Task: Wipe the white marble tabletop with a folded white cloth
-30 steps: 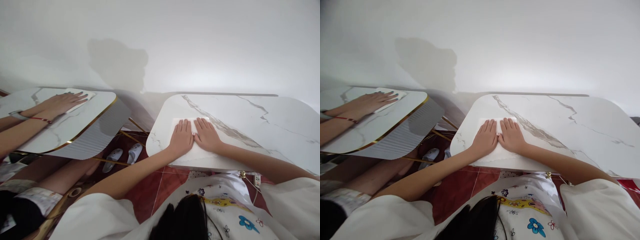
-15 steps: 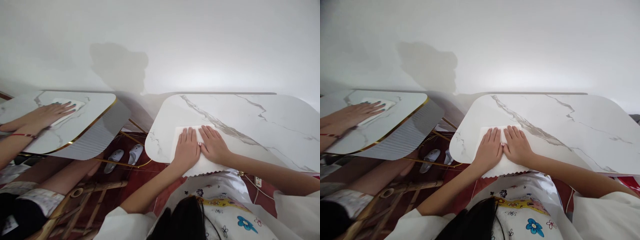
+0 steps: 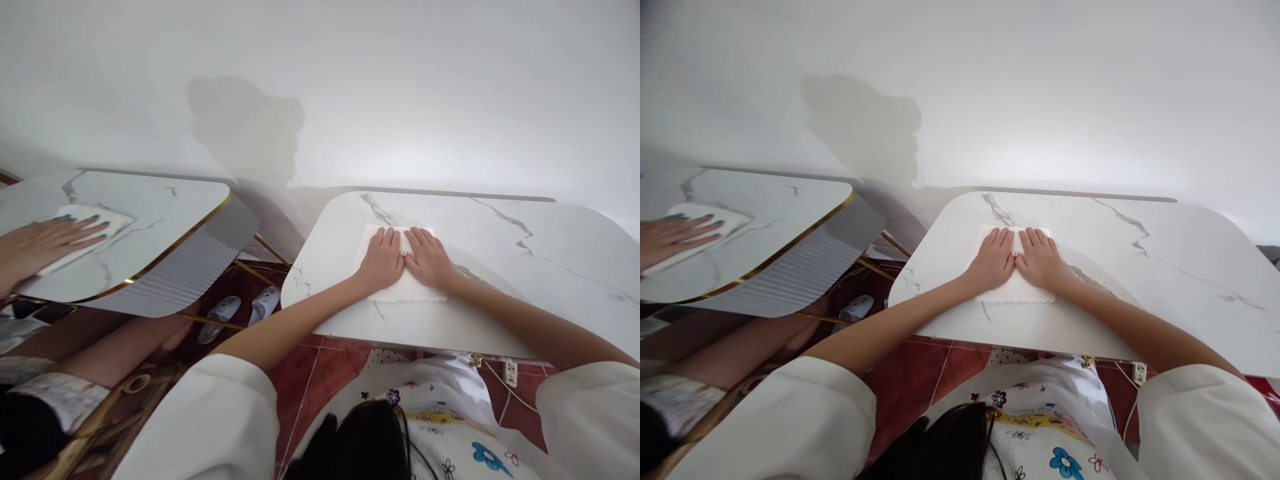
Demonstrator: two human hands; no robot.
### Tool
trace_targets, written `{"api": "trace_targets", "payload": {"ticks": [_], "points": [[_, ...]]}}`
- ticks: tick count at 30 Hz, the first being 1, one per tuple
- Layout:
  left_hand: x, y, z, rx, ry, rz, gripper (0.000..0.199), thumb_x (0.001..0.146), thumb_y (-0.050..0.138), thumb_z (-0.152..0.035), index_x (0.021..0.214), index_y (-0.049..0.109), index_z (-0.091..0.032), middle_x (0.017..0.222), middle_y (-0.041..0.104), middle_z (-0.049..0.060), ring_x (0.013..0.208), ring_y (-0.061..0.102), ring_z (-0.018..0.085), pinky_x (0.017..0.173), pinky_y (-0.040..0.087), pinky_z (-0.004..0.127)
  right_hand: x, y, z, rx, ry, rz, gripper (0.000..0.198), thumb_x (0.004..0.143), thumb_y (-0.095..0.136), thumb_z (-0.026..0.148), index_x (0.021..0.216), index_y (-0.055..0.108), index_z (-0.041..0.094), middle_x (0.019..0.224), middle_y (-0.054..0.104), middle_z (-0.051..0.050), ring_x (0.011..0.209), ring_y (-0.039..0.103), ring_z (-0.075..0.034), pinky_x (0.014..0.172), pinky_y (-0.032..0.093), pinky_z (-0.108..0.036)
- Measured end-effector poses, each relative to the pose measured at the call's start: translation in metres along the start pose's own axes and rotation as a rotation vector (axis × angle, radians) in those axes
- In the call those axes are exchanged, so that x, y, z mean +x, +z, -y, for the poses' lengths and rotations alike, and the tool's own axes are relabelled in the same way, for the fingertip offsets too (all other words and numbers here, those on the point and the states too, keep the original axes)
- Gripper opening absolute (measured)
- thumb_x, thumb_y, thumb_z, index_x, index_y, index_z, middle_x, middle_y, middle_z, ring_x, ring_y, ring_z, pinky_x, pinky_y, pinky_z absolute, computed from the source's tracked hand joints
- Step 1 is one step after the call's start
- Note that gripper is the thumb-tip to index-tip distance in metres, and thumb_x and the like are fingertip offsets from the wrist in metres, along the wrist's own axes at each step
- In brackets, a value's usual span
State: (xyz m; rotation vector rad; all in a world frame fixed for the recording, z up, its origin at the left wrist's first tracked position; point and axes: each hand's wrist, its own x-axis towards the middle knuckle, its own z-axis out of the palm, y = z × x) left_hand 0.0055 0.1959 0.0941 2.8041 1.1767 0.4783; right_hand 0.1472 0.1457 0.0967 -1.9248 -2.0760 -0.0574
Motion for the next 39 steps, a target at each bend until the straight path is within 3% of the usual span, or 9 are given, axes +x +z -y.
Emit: {"api": "trace_targets", "payload": {"ticks": [14,24,30,39], "points": [[0.105,0.025,0.020,0.075,-0.084,-0.128,0.043,0.090,0.038,-0.020,0.128,0.048,-0.004,0.136,0.050,0.019,0.130,0.041,0.032,0.108,0.031,0.043,0.101,0.016,-0.072,0.039,-0.042,-0.018,0.052,0.089,0.033,0.030,0.138,0.043,0.013,0.145,0.044,-0.014,0.133,0.036,-0.029,0.107,0.033,-0.047],[0.155,0.033,0.037,0.038,-0.039,-0.102,0.042,0.089,0.038,-0.022,0.127,0.050,-0.006,0.135,0.051,0.016,0.129,0.040,0.030,0.108,0.030,0.040,0.140,0.020,-0.100,0.045,0.003,0.006,0.055,0.089,0.032,0.030,0.139,0.041,0.011,0.147,0.041,-0.014,0.135,0.034,-0.030,0.111,0.028,-0.049],[0.171,0.038,0.042,0.001,-0.031,-0.091,0.043,0.089,0.037,-0.021,0.127,0.049,-0.007,0.134,0.052,0.018,0.129,0.039,0.031,0.108,0.029,0.043,0.152,0.024,-0.113,0.038,-0.017,-0.004,0.053,0.090,0.031,0.028,0.140,0.039,0.010,0.146,0.042,-0.014,0.134,0.035,-0.030,0.109,0.030,-0.049],[0.163,0.039,0.039,0.016,-0.011,-0.120,0.047,0.089,0.037,-0.022,0.132,0.045,-0.005,0.140,0.046,0.019,0.134,0.035,0.032,0.110,0.026,0.043,0.148,0.027,-0.117,0.023,-0.042,0.014,0.057,0.095,0.026,0.034,0.145,0.032,0.009,0.153,0.032,-0.014,0.141,0.026,-0.028,0.114,0.024,-0.049]]}}
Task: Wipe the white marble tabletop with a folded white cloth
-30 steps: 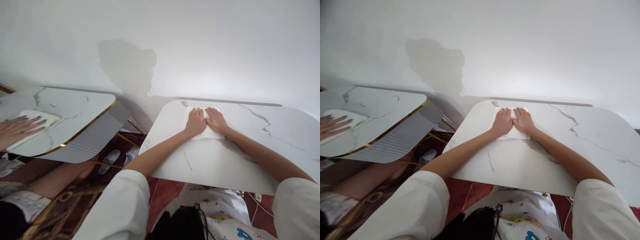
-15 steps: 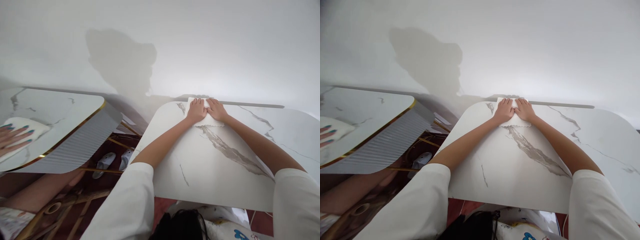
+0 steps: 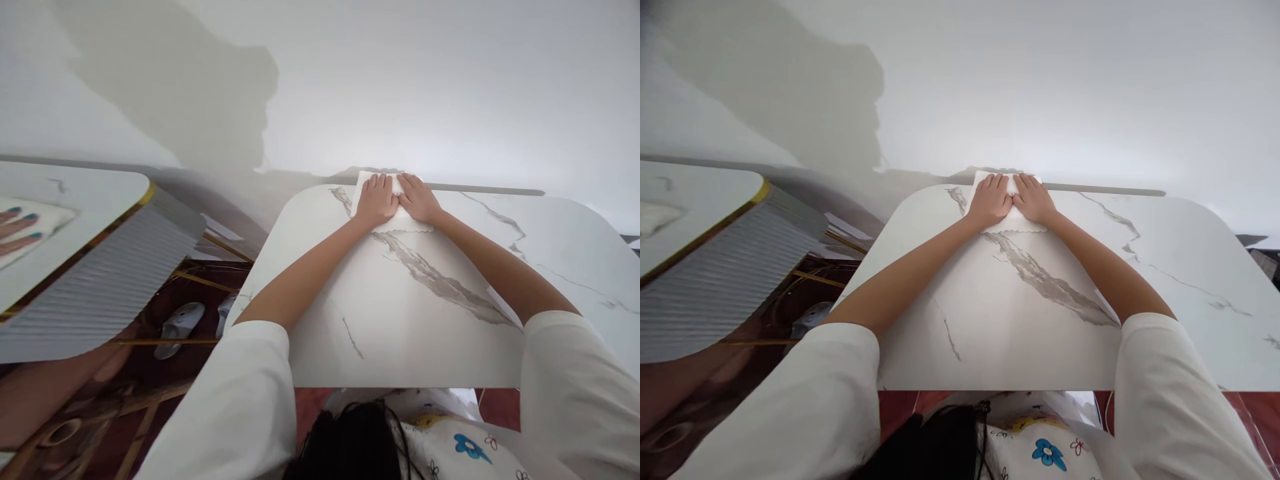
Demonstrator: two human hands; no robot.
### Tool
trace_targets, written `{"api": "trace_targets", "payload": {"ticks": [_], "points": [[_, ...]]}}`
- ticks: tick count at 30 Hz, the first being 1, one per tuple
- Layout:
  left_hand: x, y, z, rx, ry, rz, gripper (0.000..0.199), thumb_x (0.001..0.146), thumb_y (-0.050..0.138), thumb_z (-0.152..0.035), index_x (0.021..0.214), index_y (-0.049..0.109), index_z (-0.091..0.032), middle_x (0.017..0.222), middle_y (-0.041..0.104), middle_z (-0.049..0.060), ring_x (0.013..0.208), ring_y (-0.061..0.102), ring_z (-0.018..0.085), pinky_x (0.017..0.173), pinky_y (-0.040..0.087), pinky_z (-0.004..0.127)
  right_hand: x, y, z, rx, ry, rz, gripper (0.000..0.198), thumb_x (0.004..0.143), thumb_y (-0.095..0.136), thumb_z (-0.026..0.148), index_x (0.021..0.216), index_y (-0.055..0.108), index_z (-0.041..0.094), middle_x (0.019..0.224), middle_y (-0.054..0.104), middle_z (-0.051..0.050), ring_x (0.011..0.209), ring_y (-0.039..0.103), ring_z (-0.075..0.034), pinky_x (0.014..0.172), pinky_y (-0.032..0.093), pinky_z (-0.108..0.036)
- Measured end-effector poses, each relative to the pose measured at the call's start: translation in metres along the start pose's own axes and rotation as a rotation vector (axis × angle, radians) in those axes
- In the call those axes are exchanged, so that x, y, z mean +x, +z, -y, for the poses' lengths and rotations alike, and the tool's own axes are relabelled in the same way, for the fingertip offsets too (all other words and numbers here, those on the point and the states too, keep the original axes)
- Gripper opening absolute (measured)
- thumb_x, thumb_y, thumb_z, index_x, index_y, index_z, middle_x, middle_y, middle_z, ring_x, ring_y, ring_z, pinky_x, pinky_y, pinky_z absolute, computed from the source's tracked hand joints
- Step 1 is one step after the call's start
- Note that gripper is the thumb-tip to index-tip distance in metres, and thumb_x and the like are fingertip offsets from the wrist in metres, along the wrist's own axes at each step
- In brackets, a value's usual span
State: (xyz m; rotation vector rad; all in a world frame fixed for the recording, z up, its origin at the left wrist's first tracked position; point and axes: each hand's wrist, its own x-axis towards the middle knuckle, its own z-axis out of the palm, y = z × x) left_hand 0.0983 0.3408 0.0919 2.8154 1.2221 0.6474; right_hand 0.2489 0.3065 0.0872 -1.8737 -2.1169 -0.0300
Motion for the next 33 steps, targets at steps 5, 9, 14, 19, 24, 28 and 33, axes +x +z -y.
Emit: {"api": "trace_targets", "payload": {"ticks": [5,9,14,19,24,28,33], "points": [[-0.015,-0.005,-0.013,0.001,0.023,-0.001,0.049,0.088,0.037,-0.022,0.133,0.044,-0.005,0.141,0.045,0.019,0.134,0.035,0.033,0.109,0.026,0.045,-0.021,-0.006,0.006,-0.023,0.017,0.032,0.058,0.095,0.028,0.033,0.147,0.029,0.007,0.154,0.029,-0.014,0.143,0.022,-0.028,0.115,0.022,-0.047],[-0.038,-0.011,-0.033,-0.016,0.016,0.013,0.051,0.088,0.037,-0.024,0.135,0.043,-0.005,0.141,0.044,0.021,0.135,0.035,0.035,0.109,0.026,0.047,-0.051,-0.013,0.013,-0.022,0.028,0.022,0.058,0.095,0.028,0.035,0.147,0.031,0.010,0.154,0.030,-0.013,0.142,0.024,-0.028,0.115,0.023,-0.047],[-0.077,-0.019,-0.065,0.006,0.008,0.013,0.053,0.089,0.035,-0.025,0.136,0.042,-0.003,0.143,0.043,0.021,0.134,0.035,0.037,0.109,0.027,0.051,-0.105,-0.027,0.029,-0.002,0.047,0.027,0.058,0.093,0.030,0.034,0.146,0.033,0.012,0.153,0.032,-0.012,0.142,0.026,-0.027,0.114,0.025,-0.047],[-0.112,-0.028,-0.093,-0.001,0.044,0.024,0.052,0.089,0.035,-0.026,0.136,0.042,-0.004,0.144,0.044,0.020,0.135,0.036,0.036,0.109,0.028,0.051,-0.155,-0.039,0.043,0.004,0.064,0.014,0.057,0.093,0.030,0.034,0.146,0.034,0.013,0.152,0.033,-0.012,0.141,0.026,-0.027,0.113,0.027,-0.047],[-0.140,-0.038,-0.111,0.030,0.080,0.044,0.052,0.090,0.036,-0.026,0.136,0.043,-0.002,0.143,0.044,0.022,0.133,0.038,0.037,0.108,0.030,0.050,-0.189,-0.046,0.057,-0.013,0.080,0.025,0.058,0.093,0.030,0.034,0.145,0.034,0.010,0.152,0.033,-0.014,0.141,0.027,-0.027,0.113,0.027,-0.046],[-0.164,-0.047,-0.122,0.072,0.116,0.055,0.053,0.090,0.036,-0.026,0.136,0.042,0.002,0.142,0.043,0.026,0.133,0.039,0.039,0.106,0.031,0.053,-0.211,-0.049,0.071,-0.036,0.071,0.025,0.057,0.093,0.032,0.034,0.145,0.035,0.010,0.152,0.034,-0.014,0.141,0.027,-0.027,0.113,0.028,-0.045],[-0.188,-0.063,-0.131,0.096,0.141,0.073,0.051,0.090,0.037,-0.027,0.130,0.047,0.002,0.137,0.048,0.027,0.129,0.043,0.039,0.103,0.036,0.052,-0.236,-0.051,0.082,-0.027,0.016,0.028,0.057,0.093,0.034,0.033,0.143,0.037,0.008,0.150,0.037,-0.016,0.140,0.029,-0.027,0.114,0.028,-0.045]]}}
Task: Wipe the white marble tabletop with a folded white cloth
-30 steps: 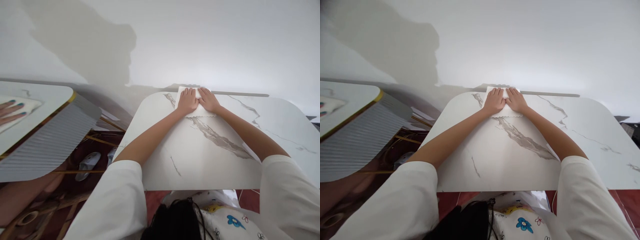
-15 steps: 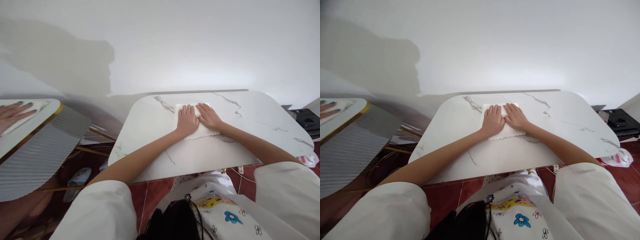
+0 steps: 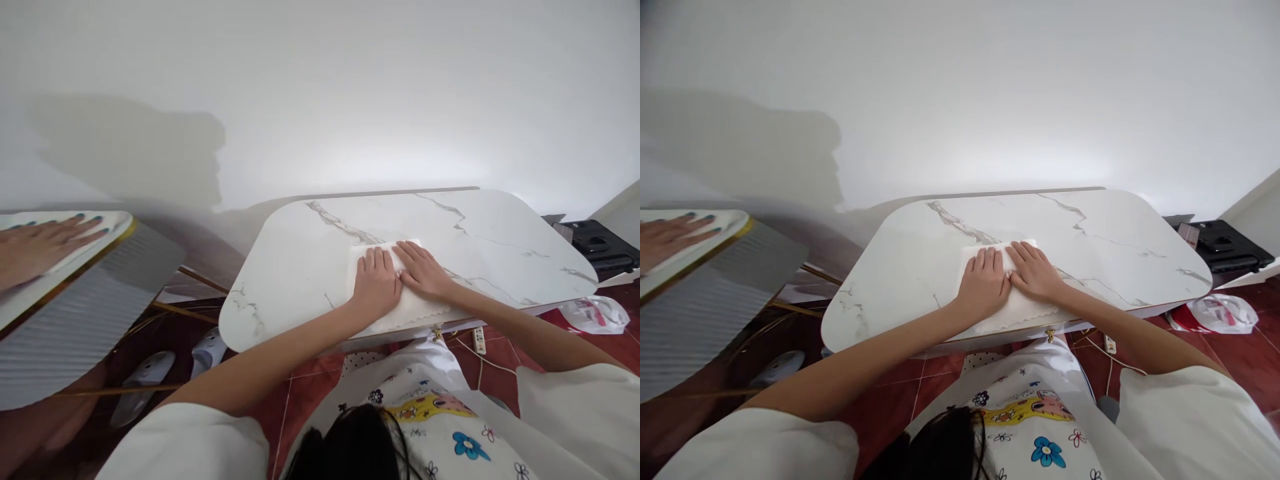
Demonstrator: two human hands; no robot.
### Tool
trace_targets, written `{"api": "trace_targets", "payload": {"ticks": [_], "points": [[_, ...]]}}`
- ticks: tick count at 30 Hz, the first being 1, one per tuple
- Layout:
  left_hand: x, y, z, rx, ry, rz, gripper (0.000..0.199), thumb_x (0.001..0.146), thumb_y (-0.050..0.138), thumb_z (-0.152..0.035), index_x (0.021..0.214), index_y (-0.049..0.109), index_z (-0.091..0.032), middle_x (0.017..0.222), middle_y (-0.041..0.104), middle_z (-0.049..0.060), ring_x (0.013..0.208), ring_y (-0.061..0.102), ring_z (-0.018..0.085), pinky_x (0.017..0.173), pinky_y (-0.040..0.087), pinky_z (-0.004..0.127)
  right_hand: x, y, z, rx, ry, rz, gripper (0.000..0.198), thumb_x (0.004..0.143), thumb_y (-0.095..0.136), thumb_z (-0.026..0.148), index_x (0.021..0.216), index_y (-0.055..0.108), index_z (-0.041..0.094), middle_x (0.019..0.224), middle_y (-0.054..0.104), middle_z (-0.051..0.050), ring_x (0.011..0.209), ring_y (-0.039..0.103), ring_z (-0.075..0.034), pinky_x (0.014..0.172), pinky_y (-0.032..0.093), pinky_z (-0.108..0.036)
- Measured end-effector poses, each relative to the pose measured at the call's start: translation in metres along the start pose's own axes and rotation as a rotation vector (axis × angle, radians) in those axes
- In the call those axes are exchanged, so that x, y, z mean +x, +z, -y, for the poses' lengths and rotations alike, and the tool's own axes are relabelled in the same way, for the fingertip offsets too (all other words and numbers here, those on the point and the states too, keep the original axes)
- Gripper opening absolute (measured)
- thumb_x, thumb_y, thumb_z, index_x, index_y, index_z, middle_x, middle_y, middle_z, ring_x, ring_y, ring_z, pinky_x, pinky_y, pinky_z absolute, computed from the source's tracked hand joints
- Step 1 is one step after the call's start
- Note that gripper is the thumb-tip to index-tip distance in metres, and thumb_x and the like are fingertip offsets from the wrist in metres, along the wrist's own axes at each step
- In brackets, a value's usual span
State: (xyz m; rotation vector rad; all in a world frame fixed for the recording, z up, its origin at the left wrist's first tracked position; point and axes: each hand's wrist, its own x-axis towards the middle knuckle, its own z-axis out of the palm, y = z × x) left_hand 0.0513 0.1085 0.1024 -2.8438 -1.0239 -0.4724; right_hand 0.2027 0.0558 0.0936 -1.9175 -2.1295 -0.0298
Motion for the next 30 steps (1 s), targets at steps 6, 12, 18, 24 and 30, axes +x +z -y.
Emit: {"api": "trace_targets", "payload": {"ticks": [6,12,18,24,30], "points": [[-0.009,-0.011,0.003,-0.036,0.079,0.047,0.048,0.090,0.041,-0.037,0.124,0.052,-0.004,0.137,0.049,0.023,0.131,0.041,0.039,0.107,0.033,0.050,-0.018,-0.005,0.004,0.038,0.007,-0.005,0.053,0.089,0.039,0.031,0.139,0.043,0.011,0.147,0.041,-0.016,0.138,0.034,-0.028,0.112,0.032,-0.049],[-0.005,-0.004,0.006,-0.147,0.032,0.094,0.054,0.088,0.042,-0.038,0.132,0.043,-0.006,0.141,0.045,0.021,0.134,0.035,0.037,0.111,0.026,0.052,-0.013,-0.003,0.012,0.064,0.101,-0.004,0.054,0.086,0.037,0.023,0.136,0.047,0.006,0.145,0.044,-0.017,0.137,0.035,-0.029,0.113,0.030,-0.048],[0.020,0.002,0.009,-0.206,0.003,0.124,0.053,0.086,0.044,-0.036,0.131,0.041,-0.008,0.136,0.046,0.019,0.131,0.035,0.034,0.112,0.020,0.052,0.002,0.004,-0.001,0.032,0.120,-0.069,0.053,0.089,0.032,0.025,0.137,0.045,0.005,0.145,0.044,-0.016,0.136,0.035,-0.028,0.113,0.029,-0.046],[0.070,0.019,0.023,-0.188,0.041,0.039,0.041,0.086,0.045,-0.036,0.120,0.049,-0.013,0.120,0.054,0.014,0.117,0.045,0.030,0.105,0.029,0.047,0.043,0.006,-0.038,0.055,0.140,-0.095,0.050,0.090,0.029,0.024,0.136,0.045,0.011,0.144,0.045,-0.013,0.135,0.036,-0.026,0.111,0.031,-0.045],[0.125,0.039,0.042,-0.151,0.057,0.045,0.043,0.088,0.044,-0.036,0.124,0.047,-0.012,0.129,0.052,0.015,0.125,0.041,0.030,0.107,0.026,0.044,0.092,0.011,-0.076,0.077,0.156,-0.122,0.051,0.087,0.032,0.023,0.133,0.048,0.010,0.141,0.048,-0.014,0.132,0.040,-0.026,0.111,0.032,-0.043]]}}
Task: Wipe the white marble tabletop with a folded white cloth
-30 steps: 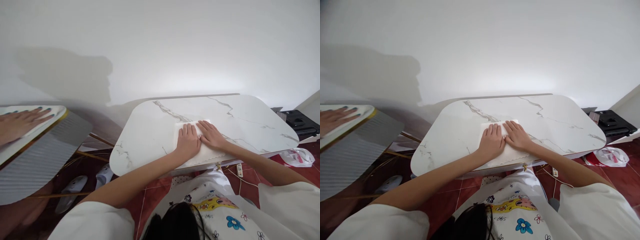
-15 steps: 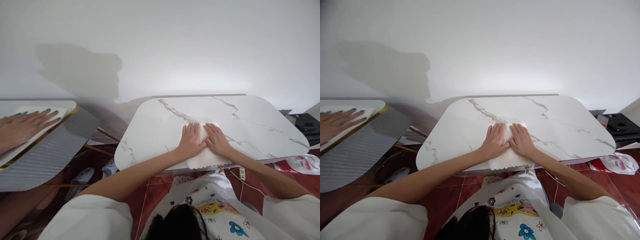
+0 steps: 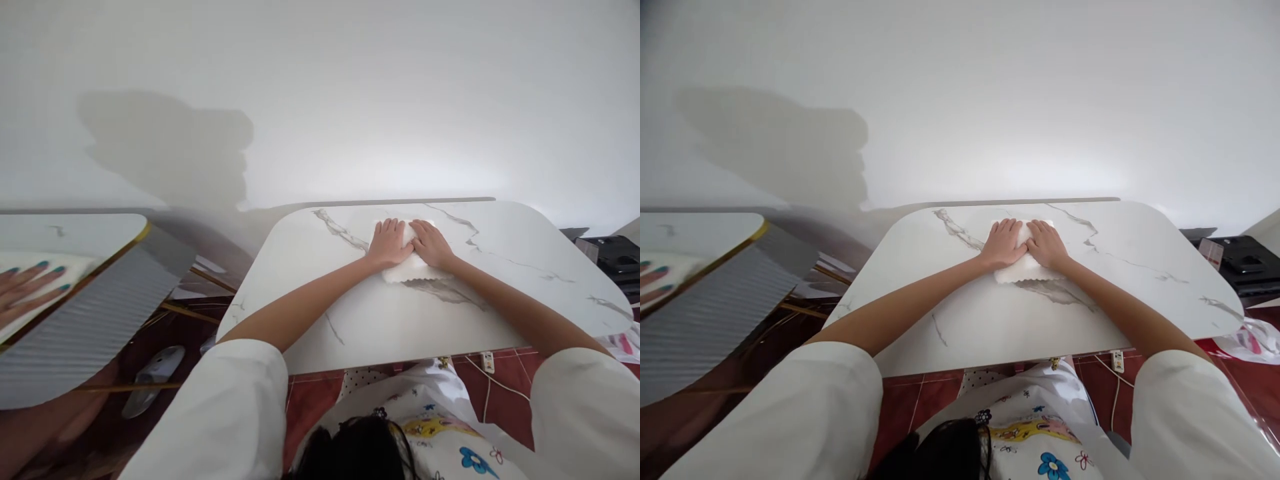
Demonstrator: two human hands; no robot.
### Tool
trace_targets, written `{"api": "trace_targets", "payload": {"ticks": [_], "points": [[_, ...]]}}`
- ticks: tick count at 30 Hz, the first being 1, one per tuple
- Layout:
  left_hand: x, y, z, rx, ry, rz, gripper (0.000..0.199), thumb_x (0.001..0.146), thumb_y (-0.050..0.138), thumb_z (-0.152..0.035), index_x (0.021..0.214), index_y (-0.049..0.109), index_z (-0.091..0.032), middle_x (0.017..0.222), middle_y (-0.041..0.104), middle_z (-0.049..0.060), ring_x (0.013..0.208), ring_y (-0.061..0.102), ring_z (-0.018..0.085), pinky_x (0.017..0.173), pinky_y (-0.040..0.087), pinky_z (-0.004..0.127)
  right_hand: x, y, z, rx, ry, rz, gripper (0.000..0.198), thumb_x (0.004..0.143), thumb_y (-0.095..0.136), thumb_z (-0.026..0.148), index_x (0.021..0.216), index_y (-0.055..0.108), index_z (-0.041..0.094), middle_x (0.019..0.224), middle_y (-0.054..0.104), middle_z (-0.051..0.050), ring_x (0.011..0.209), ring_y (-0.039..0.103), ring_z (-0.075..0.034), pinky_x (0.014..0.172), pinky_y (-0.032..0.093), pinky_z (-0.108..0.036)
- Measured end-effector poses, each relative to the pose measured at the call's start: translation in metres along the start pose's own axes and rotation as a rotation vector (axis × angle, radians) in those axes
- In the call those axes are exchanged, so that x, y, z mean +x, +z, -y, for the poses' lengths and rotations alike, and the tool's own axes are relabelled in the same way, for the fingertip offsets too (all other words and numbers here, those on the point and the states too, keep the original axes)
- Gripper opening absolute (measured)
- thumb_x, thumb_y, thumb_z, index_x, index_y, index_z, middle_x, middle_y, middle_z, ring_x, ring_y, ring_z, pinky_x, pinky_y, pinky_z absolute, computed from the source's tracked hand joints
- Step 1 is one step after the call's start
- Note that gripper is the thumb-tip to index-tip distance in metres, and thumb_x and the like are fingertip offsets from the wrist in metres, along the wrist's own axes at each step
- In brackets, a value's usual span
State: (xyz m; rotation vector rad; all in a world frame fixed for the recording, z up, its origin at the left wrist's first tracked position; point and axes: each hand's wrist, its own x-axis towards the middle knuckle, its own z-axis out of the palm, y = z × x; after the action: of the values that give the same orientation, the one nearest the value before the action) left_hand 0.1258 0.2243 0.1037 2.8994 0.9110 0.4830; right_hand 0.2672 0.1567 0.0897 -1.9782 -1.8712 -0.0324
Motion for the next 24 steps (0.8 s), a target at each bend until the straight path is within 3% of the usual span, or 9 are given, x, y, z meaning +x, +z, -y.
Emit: {"api": "trace_targets", "payload": {"ticks": [12,24], "points": [[0.073,0.017,0.027,-0.024,-0.043,-0.053,0.042,0.090,0.044,-0.037,0.123,0.050,-0.012,0.128,0.055,0.015,0.123,0.043,0.029,0.106,0.028,0.043,0.078,0.012,-0.051,0.042,-0.005,-0.020,0.050,0.085,0.035,0.025,0.131,0.051,0.011,0.139,0.051,-0.012,0.130,0.043,-0.026,0.111,0.033,-0.043],[0.114,0.029,0.038,-0.022,-0.036,-0.056,0.039,0.091,0.044,-0.036,0.120,0.052,-0.013,0.127,0.057,0.013,0.122,0.046,0.028,0.105,0.030,0.041,0.109,0.020,-0.081,0.055,-0.015,-0.047,0.045,0.086,0.033,0.025,0.126,0.053,0.014,0.131,0.056,-0.012,0.122,0.049,-0.028,0.105,0.039,-0.048]]}}
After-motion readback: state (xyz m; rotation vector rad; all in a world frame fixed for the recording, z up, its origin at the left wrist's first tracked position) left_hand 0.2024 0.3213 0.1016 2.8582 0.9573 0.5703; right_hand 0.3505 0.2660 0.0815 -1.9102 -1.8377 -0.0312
